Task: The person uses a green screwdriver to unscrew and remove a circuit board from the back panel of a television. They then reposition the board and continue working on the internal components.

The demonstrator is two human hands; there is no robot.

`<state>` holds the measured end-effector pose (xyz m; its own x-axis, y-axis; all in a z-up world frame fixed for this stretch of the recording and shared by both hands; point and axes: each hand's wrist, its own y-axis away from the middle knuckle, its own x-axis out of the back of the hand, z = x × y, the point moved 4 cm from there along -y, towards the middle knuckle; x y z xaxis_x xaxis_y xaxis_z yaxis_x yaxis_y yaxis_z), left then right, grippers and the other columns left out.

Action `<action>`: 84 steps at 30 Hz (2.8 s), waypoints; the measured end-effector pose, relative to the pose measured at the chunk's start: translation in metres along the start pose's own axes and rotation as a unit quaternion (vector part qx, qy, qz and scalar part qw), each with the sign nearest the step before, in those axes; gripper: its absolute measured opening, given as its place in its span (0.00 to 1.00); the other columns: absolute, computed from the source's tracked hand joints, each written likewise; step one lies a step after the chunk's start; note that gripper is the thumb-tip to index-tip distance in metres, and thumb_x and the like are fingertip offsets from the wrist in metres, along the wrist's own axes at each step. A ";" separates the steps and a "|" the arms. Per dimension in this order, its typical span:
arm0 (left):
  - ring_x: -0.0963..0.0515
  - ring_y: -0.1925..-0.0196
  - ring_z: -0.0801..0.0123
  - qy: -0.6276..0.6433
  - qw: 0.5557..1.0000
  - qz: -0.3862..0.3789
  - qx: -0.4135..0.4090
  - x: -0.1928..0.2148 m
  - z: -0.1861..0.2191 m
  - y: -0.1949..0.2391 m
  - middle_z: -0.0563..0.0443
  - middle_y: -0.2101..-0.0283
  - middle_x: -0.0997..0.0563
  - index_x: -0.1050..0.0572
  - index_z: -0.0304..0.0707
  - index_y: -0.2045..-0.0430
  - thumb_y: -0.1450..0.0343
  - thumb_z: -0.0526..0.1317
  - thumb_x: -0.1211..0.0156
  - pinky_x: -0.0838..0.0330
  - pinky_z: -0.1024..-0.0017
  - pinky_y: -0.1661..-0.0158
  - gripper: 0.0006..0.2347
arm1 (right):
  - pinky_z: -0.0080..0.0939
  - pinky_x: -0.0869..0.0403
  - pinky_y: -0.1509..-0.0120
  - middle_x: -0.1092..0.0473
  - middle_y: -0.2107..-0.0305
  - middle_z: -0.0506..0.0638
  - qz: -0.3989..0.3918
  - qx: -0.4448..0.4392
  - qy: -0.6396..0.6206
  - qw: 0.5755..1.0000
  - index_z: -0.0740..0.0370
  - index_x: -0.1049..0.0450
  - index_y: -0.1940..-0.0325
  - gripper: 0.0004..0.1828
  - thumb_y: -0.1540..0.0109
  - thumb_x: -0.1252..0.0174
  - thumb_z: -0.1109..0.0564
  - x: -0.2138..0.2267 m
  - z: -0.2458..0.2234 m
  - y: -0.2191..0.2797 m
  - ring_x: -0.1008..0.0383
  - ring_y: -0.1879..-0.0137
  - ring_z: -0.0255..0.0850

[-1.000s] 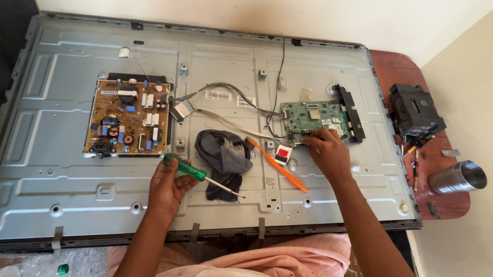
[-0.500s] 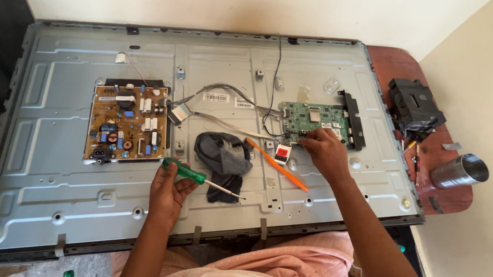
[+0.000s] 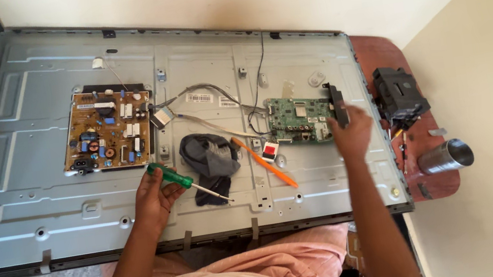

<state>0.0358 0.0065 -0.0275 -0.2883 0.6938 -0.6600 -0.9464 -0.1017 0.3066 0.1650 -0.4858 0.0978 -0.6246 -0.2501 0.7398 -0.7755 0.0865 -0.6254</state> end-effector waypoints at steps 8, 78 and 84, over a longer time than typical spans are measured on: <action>0.15 0.61 0.62 0.005 1.000 -0.003 0.001 -0.003 0.001 -0.001 0.48 0.51 0.19 0.29 0.45 0.48 0.25 0.47 0.42 0.19 0.60 0.55 0.14 | 0.49 0.24 0.47 0.23 0.52 0.59 -0.158 -0.211 -0.112 0.958 0.55 0.28 0.35 0.45 0.55 0.22 0.46 -0.046 0.085 0.000 0.20 0.52 0.51; 0.15 0.62 0.64 -0.015 1.000 0.023 0.011 -0.007 0.006 0.002 0.48 0.51 0.18 0.29 0.45 0.47 0.26 0.48 0.42 0.18 0.61 0.57 0.16 | 0.42 0.24 0.57 0.23 0.71 0.51 -0.146 -0.164 -0.100 0.970 0.46 0.16 0.46 0.26 0.49 0.26 0.48 -0.049 0.090 0.000 0.23 0.67 0.41; 0.15 0.61 0.64 0.000 1.000 0.003 0.005 -0.008 0.007 0.002 0.49 0.52 0.19 0.29 0.46 0.48 0.25 0.48 0.43 0.18 0.61 0.57 0.15 | 0.41 0.24 0.55 0.21 0.67 0.51 -0.131 -0.129 -0.121 0.975 0.47 0.16 0.47 0.26 0.49 0.26 0.48 -0.047 0.087 0.000 0.21 0.64 0.40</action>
<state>0.0373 0.0052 -0.0167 -0.2930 0.6938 -0.6579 -0.9434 -0.0981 0.3168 0.2028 -0.5577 0.0418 -0.3851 -0.5134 0.7669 -0.9229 0.2207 -0.3157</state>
